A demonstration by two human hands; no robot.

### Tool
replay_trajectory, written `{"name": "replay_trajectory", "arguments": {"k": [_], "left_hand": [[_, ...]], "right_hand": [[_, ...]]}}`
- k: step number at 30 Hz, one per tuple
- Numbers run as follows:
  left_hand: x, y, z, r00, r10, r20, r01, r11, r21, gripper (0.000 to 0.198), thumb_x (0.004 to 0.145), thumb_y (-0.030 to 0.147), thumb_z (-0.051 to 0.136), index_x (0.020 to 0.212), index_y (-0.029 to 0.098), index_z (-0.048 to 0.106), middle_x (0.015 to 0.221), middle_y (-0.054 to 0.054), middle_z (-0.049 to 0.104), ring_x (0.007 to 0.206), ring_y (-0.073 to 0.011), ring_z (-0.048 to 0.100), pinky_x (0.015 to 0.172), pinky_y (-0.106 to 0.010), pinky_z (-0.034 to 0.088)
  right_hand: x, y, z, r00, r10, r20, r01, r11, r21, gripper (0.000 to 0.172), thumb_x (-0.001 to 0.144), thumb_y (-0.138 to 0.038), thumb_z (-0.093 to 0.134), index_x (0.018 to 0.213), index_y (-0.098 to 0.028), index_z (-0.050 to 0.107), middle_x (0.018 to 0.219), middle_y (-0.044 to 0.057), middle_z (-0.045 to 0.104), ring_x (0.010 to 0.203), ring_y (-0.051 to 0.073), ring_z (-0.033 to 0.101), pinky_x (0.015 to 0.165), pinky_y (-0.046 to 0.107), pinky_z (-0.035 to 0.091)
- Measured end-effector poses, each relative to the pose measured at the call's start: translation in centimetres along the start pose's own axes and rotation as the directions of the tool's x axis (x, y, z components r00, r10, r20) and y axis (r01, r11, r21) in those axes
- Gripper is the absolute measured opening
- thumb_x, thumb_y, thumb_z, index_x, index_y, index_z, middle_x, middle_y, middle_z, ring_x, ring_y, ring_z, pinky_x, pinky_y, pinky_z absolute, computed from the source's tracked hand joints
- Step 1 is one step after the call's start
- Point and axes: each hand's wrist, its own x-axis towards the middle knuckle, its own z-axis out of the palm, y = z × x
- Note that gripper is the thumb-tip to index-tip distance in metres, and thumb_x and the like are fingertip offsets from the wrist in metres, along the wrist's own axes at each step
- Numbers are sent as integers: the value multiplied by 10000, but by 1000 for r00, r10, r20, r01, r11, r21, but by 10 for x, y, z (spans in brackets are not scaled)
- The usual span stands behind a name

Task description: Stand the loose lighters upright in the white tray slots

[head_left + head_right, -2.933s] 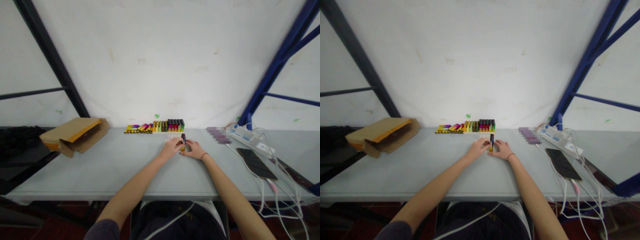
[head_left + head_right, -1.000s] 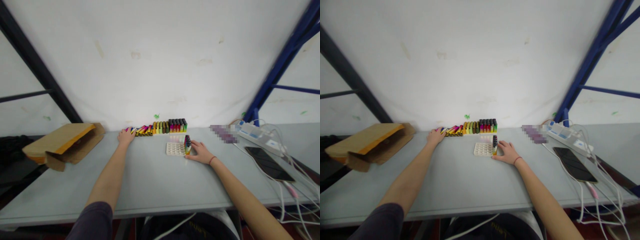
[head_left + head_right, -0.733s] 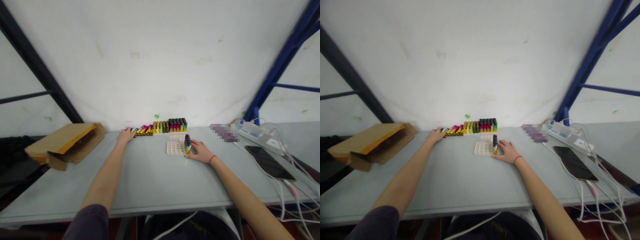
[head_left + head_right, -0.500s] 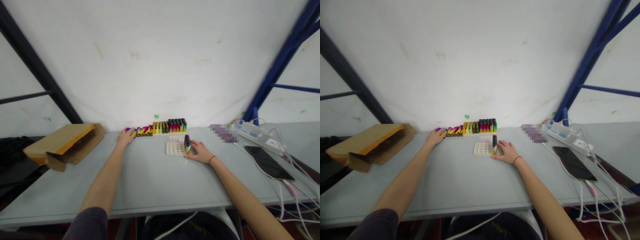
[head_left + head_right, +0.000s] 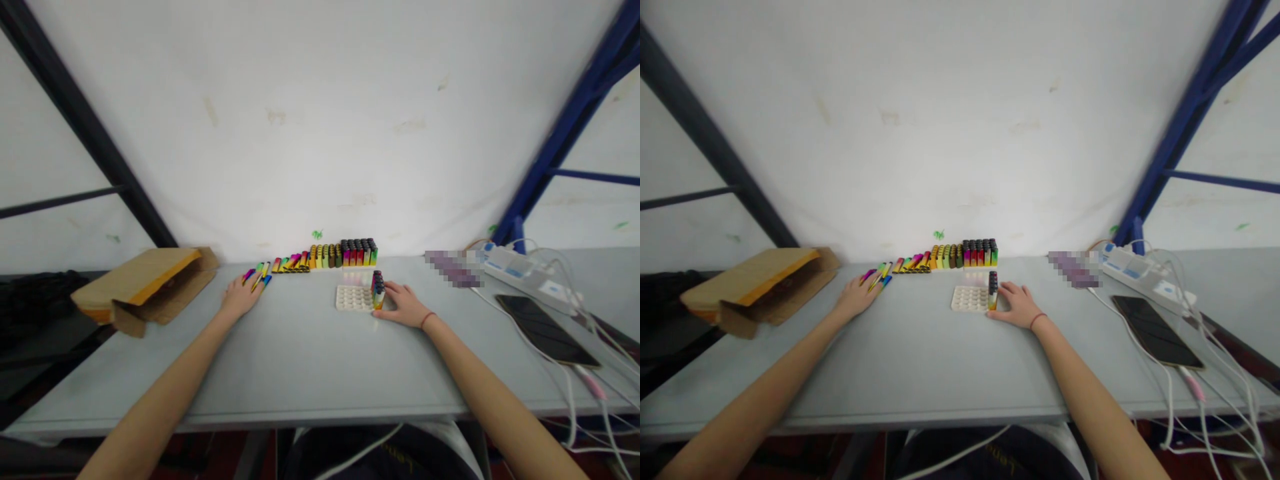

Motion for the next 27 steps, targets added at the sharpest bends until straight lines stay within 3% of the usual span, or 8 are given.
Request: {"name": "replay_trajectory", "arguments": {"k": [4,7,10,12,15,18,27], "left_hand": [[-35,11,3,997,65,-48,-64,998,16,537,1017,476,309,1498,357,516,1556,-94,482,1396,-319,456,1130,-489,391],[-45,24,2,997,25,-67,-25,1000,5,574,1010,499,316,1532,321,475,1546,-125,488,1374,-338,473,1102,-509,416],[-33,31,-2,994,-56,-89,56,998,1,671,977,600,344,1572,300,414,1615,-160,394,1433,-396,405,1095,-592,399],[-16,31,-5,997,-29,-75,31,999,18,710,952,645,367,1579,314,398,1680,-143,286,1518,-414,272,1131,-651,330],[8,27,-8,996,74,57,-76,997,24,692,959,619,346,1585,327,382,1708,-103,233,1564,-377,193,1168,-672,269],[16,24,-8,985,93,146,-94,996,-1,689,979,587,273,1587,282,377,1703,-100,249,1569,-342,205,1173,-666,279],[-48,16,5,958,244,151,-245,969,-16,681,994,583,284,1580,248,378,1704,-95,244,1583,-284,186,1222,-521,266]], "right_hand": [[0,0,1,1000,11,-7,-11,1000,0,793,822,-749,599,1426,-236,585,1525,166,517,1397,373,479,1182,585,296],[1,-1,1,1000,10,-2,-10,1000,8,792,825,-739,599,1426,-225,583,1531,173,511,1404,370,474,1178,590,299],[1,-1,0,1000,9,9,-9,1000,11,803,829,-729,600,1430,-198,577,1536,190,502,1413,365,466,1181,594,294],[1,0,0,1000,10,8,-11,1000,10,802,829,-731,600,1431,-202,577,1539,188,500,1413,367,466,1185,604,283],[1,1,1,1000,12,0,-12,1000,8,801,827,-734,600,1432,-210,577,1542,181,499,1416,363,465,1187,590,287],[1,1,2,1000,6,-3,-6,1000,1,793,831,-724,603,1430,-205,576,1540,179,500,1424,347,459,1185,558,303],[2,-1,1,1000,11,4,-11,1000,-5,772,835,-707,612,1428,-213,580,1537,180,503,1417,361,466,1179,581,305]]}}
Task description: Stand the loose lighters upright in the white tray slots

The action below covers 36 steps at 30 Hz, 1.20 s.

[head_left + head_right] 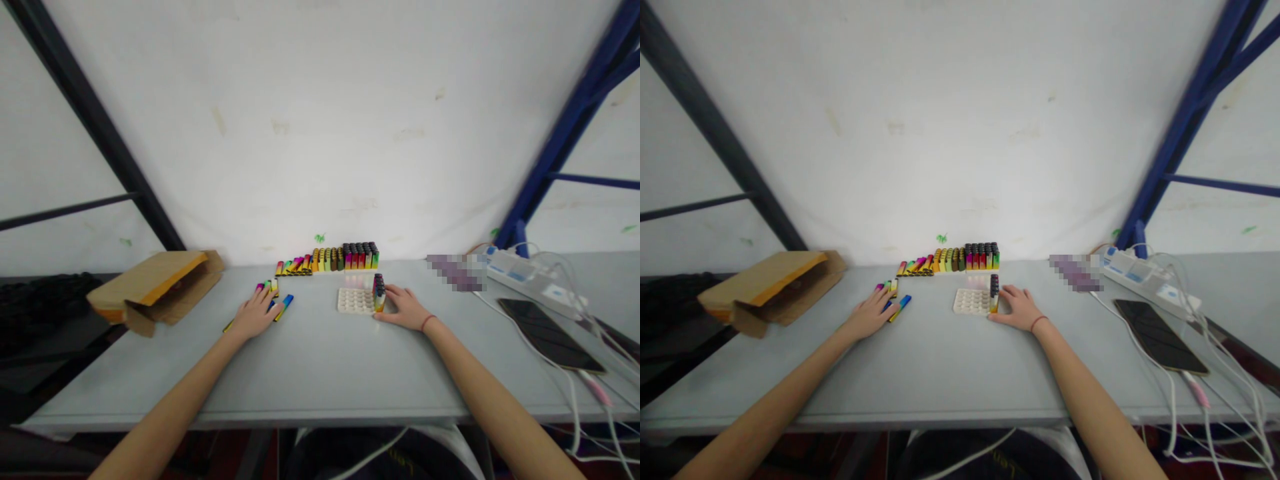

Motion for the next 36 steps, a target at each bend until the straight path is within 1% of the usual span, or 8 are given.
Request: {"name": "replay_trajectory", "arguments": {"k": [6,12,16,21,24,27,30,36], "left_hand": [[3,46,2,997,82,9,-82,996,-29,648,1006,568,282,1576,277,383,1705,-81,246,1589,-285,164,1229,-536,249],[20,90,2,991,-75,-107,68,995,-70,627,1009,556,266,1572,320,406,1699,-97,263,1565,-359,216,1197,-603,280],[11,75,-8,988,-66,-140,56,996,-72,662,995,611,270,1584,333,387,1704,-94,245,1574,-369,181,1207,-654,226],[-15,42,-7,996,53,69,-52,998,-19,687,960,658,361,1586,375,372,1714,-61,218,1580,-381,147,1201,-659,233],[-29,42,4,1000,25,13,-26,999,28,684,985,603,347,1604,311,354,1715,-88,211,1572,-376,185,1216,-605,243],[-36,60,7,992,-18,-123,27,997,73,653,981,603,374,1573,330,418,1691,-89,282,1565,-406,177,1210,-653,206],[-33,86,-5,973,115,-200,-100,991,85,593,980,597,395,1514,363,506,1621,-74,414,1516,-384,284,1198,-583,284],[-6,136,-22,965,97,-245,-59,985,160,496,1026,450,375,1168,166,755,1275,-199,653,1235,-371,529,990,-500,440]], "right_hand": [[1,0,0,1000,10,-4,-10,1000,12,791,821,-732,610,1430,-228,581,1533,177,509,1404,369,476,1177,603,296],[0,0,0,1000,-3,-17,3,1000,14,774,822,-723,615,1419,-230,591,1532,169,513,1407,357,475,1172,575,312],[0,-2,0,1000,7,-16,-6,1000,11,762,825,-716,615,1418,-238,590,1534,166,512,1410,362,471,1172,586,310],[0,-2,-2,1000,11,10,-11,1000,7,784,835,-716,605,1437,-216,570,1545,177,495,1427,356,455,1181,576,305],[0,-2,-2,1000,18,16,-18,1000,9,786,839,-716,602,1446,-218,561,1548,179,490,1429,356,451,1190,594,280],[0,-2,-1,1000,19,20,-19,1000,11,788,841,-711,605,1452,-216,554,1556,186,479,1434,360,442,1191,610,267],[0,-1,0,1000,16,19,-16,1000,9,776,843,-698,612,1447,-214,557,1555,189,481,1434,360,444,1188,611,271],[0,-2,-1,1000,21,18,-21,1000,10,797,838,-695,619,1445,-182,560,1557,191,479,1448,345,433,1198,560,286]]}}
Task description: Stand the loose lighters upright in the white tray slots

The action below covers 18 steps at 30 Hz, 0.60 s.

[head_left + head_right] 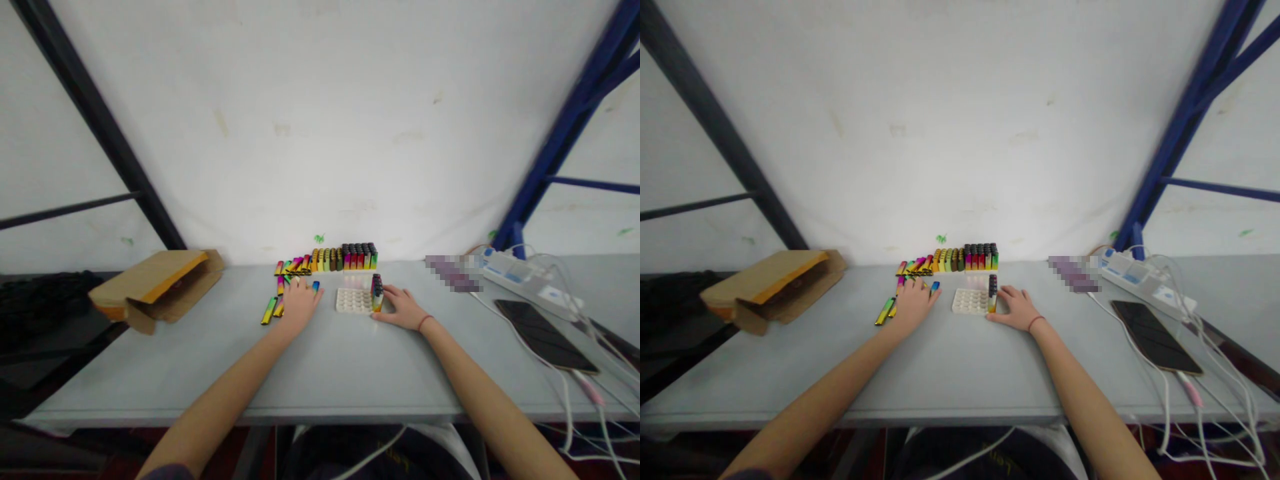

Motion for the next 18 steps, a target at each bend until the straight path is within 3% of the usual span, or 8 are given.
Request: {"name": "replay_trajectory", "arguments": {"k": [6,10,12,14,16,18], "left_hand": [[9,13,10,999,24,22,-24,999,-24,305,995,187,443,1158,103,687,1122,-207,728,1196,-334,576,988,-465,433],[18,20,13,997,25,-78,-52,930,-365,324,949,136,496,1243,130,633,1244,-175,658,1125,-267,645,965,-377,481],[25,28,13,997,-14,-71,-34,772,-634,302,929,149,518,1209,153,632,1172,-131,667,1000,-224,683,902,-337,513],[31,38,13,997,-61,47,72,519,-852,251,910,173,532,1147,175,614,955,-59,679,778,-175,679,759,-300,529],[33,50,14,980,-88,178,194,247,-949,190,914,226,534,1098,198,570,747,20,605,562,-125,582,583,-250,471],[31,59,14,967,-96,236,241,36,-970,150,955,337,512,1038,213,530,641,67,503,451,-96,461,477,-220,375]], "right_hand": [[0,-1,-1,1000,-2,-6,2,1000,6,782,839,-711,610,1440,-213,568,1559,176,483,1449,339,433,1196,555,286],[1,-2,0,1000,8,-2,-8,1000,11,798,828,-715,623,1449,-219,560,1560,174,481,1446,344,435,1199,566,279],[1,-2,0,1000,12,-2,-12,1000,12,807,825,-708,632,1456,-211,554,1562,176,478,1447,347,433,1203,567,273],[2,-2,1,1000,13,-6,-13,1000,11,810,825,-701,639,1457,-202,553,1563,180,477,1449,349,430,1205,565,269],[2,-1,1,1000,12,-11,-12,1000,9,807,826,-699,641,1456,-201,556,1561,182,480,1447,351,431,1203,568,270],[2,-1,2,1000,6,-16,-6,1000,8,807,827,-706,636,1453,-204,560,1553,180,490,1439,355,440,1198,570,277]]}}
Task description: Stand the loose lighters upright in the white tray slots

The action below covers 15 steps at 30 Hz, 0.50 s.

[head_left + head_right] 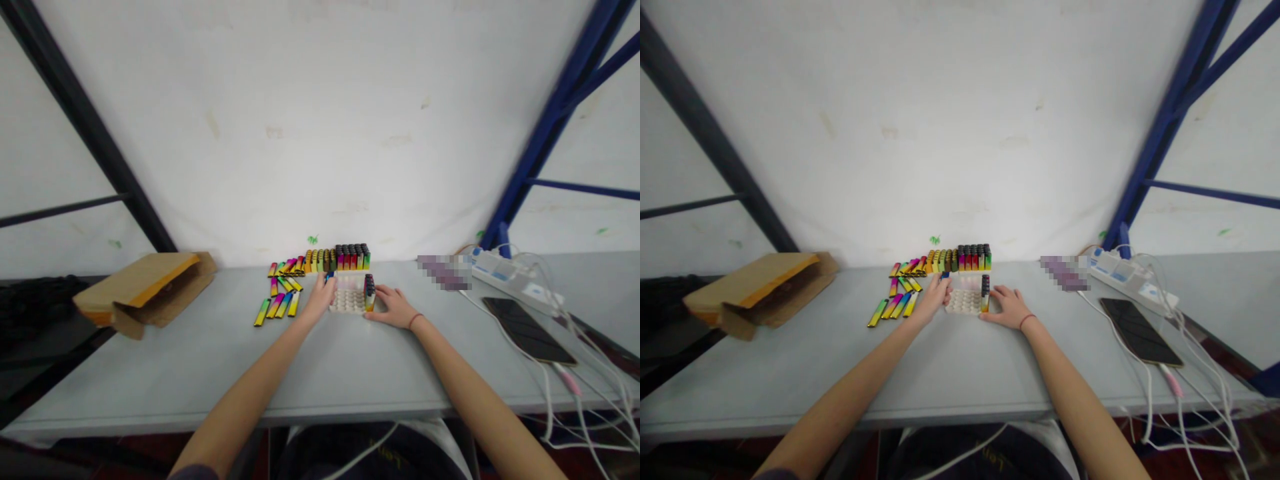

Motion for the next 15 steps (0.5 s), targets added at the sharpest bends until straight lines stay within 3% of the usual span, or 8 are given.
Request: {"name": "replay_trajectory", "arguments": {"k": [2,6,10,15], "left_hand": [[-5,-1,5,1000,12,2,-12,990,-138,255,977,474,494,979,219,509,606,84,442,418,-79,391,442,-208,318],[-12,-2,3,999,52,7,-47,952,-301,441,897,656,563,885,221,491,590,84,436,428,-68,385,442,-192,318],[-12,-3,-3,996,-81,45,92,912,-400,587,863,776,456,685,216,437,491,89,309,384,-63,267,396,-197,229],[-12,-5,-3,983,-185,-13,164,897,-411,584,890,712,405,562,233,347,443,87,206,366,-66,178,378,-208,152]], "right_hand": [[0,1,1,1000,-6,-5,6,1000,-2,811,825,-720,629,1452,-208,563,1547,175,497,1429,357,450,1191,568,286],[1,3,2,1000,-15,-8,15,1000,-14,814,828,-735,614,1454,-219,559,1547,171,497,1421,356,458,1177,566,305],[0,3,1,1000,-16,3,16,1000,-22,796,841,-713,610,1449,-201,560,1548,185,493,1431,348,450,1179,562,304],[0,4,0,1000,-11,6,11,999,-34,787,846,-706,610,1440,-192,569,1551,187,490,1434,352,449,1183,562,304]]}}
